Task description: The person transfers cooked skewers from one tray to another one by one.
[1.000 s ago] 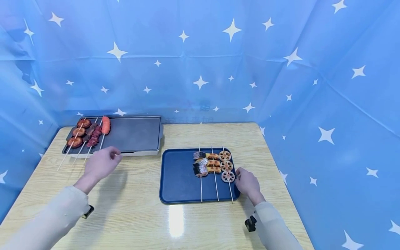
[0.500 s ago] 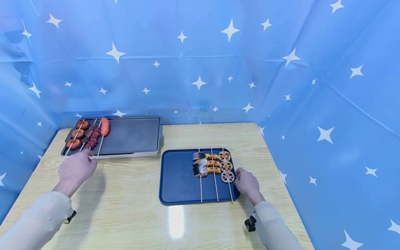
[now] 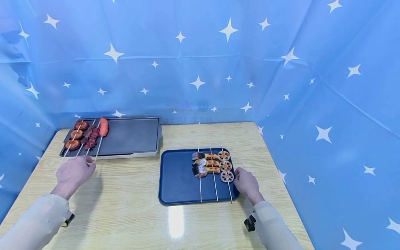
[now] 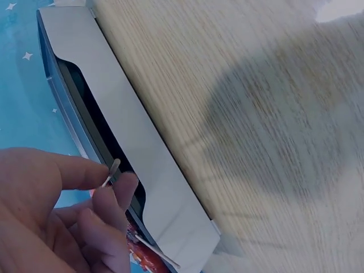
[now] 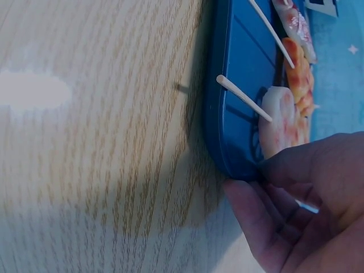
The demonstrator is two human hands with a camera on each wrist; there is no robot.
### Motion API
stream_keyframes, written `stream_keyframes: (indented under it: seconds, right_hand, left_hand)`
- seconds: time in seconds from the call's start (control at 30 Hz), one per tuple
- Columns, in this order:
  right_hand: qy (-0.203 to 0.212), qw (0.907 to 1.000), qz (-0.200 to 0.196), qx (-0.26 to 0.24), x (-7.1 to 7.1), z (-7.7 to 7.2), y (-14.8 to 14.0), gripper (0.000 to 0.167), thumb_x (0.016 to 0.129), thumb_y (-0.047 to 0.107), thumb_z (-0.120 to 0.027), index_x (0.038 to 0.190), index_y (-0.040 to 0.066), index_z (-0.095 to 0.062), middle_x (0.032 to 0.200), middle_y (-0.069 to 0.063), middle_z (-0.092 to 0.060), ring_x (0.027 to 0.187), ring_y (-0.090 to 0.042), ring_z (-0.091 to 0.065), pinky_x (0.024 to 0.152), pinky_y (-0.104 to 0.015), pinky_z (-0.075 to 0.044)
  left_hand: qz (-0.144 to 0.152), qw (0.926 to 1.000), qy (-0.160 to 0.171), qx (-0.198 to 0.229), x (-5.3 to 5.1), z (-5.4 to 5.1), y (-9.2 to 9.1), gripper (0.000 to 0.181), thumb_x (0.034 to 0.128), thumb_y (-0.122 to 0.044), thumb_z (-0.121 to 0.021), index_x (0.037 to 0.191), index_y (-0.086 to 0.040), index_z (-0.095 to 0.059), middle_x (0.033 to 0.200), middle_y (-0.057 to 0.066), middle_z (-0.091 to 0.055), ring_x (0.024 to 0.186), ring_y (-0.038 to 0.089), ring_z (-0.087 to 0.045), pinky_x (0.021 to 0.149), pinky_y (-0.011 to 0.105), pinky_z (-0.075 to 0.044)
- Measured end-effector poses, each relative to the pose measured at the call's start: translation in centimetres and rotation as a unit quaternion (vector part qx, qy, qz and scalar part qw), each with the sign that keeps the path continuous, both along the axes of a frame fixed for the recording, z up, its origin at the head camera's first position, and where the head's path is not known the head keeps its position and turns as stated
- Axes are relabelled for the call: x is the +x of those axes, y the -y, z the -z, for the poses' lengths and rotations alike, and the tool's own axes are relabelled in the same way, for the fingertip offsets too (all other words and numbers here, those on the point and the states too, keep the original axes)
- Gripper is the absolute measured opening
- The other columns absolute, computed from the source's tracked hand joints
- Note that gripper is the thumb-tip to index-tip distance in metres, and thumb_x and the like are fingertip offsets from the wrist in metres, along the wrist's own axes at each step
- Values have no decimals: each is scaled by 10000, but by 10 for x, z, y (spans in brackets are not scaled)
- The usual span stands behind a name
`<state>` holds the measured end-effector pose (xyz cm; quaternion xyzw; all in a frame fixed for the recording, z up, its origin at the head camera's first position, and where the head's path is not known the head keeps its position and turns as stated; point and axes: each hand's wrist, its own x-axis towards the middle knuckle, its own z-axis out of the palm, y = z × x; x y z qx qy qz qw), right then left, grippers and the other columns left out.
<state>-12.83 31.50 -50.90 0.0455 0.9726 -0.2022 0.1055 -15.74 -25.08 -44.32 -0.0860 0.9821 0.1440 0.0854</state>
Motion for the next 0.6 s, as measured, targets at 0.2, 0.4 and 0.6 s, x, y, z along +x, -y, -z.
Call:
stream_keyframes:
  seconds: [0.2,0.4,0.6]
  right_hand:
    - [-6,10000,-45,-1,1,0,0,194,874,72,-598,1061,22,-592,872,-107,-674,691,-196,-588,606,-355,-454]
    - [5,10000,-63,-5,-1,1,0,195,871,75,-600,1059,23,-592,862,-103,-668,686,-194,-581,599,-336,-443]
    - [-5,10000,-61,9,-1,0,1,201,873,85,-597,1064,26,-591,858,-92,-666,681,-187,-576,595,-329,-434]
  left_hand:
    - [12,9995,230,211,0,0,0,292,903,-234,-470,1040,-65,-665,904,193,-663,647,291,-568,473,389,-413]
    - [80,9987,284,422,0,1,2,378,930,-255,-445,1173,-38,-638,994,209,-678,659,265,-573,477,372,-417]
    - [101,9968,366,703,-3,3,6,401,954,-273,-443,1212,-21,-619,1013,189,-675,684,244,-567,489,349,-404]
